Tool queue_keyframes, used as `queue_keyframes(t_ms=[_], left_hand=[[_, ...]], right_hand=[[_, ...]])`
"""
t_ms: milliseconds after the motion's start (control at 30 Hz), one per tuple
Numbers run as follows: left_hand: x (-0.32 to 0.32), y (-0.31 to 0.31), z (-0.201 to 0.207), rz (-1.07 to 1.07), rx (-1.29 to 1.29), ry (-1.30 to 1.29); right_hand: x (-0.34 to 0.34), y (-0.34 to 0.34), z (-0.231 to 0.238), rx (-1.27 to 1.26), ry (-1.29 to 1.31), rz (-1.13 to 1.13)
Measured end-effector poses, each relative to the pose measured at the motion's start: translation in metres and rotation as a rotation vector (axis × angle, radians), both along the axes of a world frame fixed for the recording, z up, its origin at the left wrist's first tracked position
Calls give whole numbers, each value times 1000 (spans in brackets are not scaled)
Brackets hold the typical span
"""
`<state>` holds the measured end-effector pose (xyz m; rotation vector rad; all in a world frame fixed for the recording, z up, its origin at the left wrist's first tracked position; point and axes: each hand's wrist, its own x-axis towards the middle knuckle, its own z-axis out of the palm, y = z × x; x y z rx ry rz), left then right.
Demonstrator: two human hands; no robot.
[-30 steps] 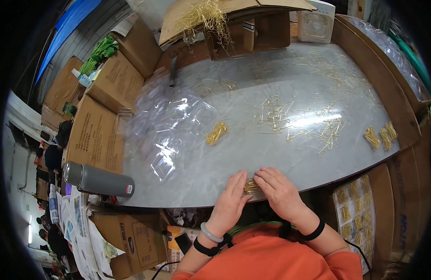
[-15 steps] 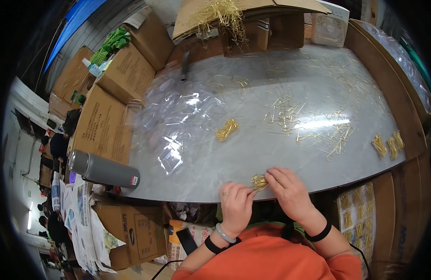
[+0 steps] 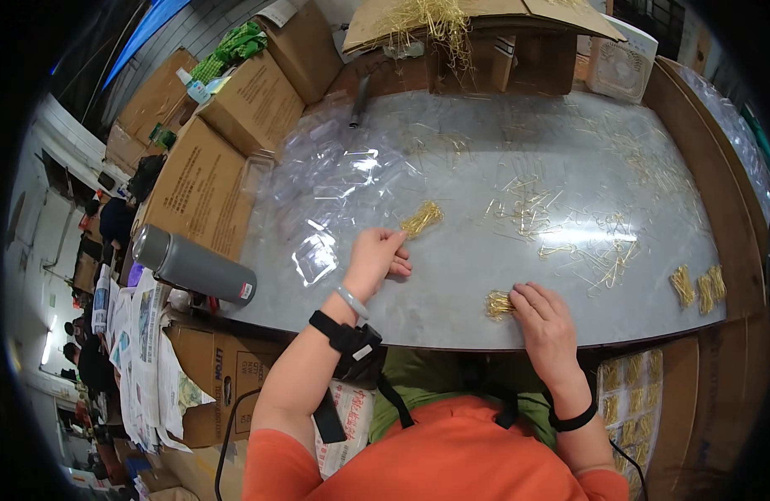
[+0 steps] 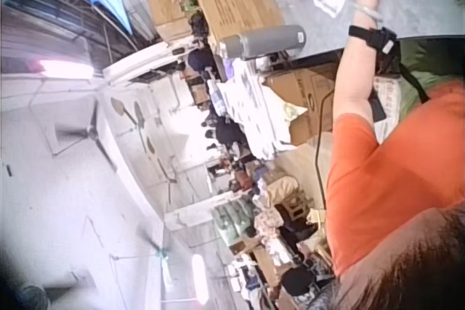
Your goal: The recorder is counting and packing small gold-colored wire connectors into small plastic bags.
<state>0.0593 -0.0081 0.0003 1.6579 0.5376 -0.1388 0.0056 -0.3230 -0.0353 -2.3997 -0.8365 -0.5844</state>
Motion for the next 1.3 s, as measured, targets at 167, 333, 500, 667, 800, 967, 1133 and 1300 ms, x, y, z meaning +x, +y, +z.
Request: queue_keyframes(t_ms=[167,333,500,667,800,967,1133,1300], left_hand=[[-3,-3,-15,18,-73,-81],[-58,-16,4,35,-273,-90],[-133,-25,-3,-119,-464,4],[-183,-46,-20,-350,-696,135],[-183,-64,-47,-336,-718,299],[-178,-73,-52,-319,-726,241],[-186,-70,-59,-312,-721,199],[-191,-68,-56,-410,-575,76]], right_hand=[[1,-2,2,-4,11,32],[0,-1,2,-16,33,22],[-2,0,4,-15,36,3],[-2,3,3,-30,39,-12],[-3,7,3,-38,24,-3],[-15,6,3,-19,46,81],[-67,9,2,-41,75,259],[-85,11,-9,3,120,252]])
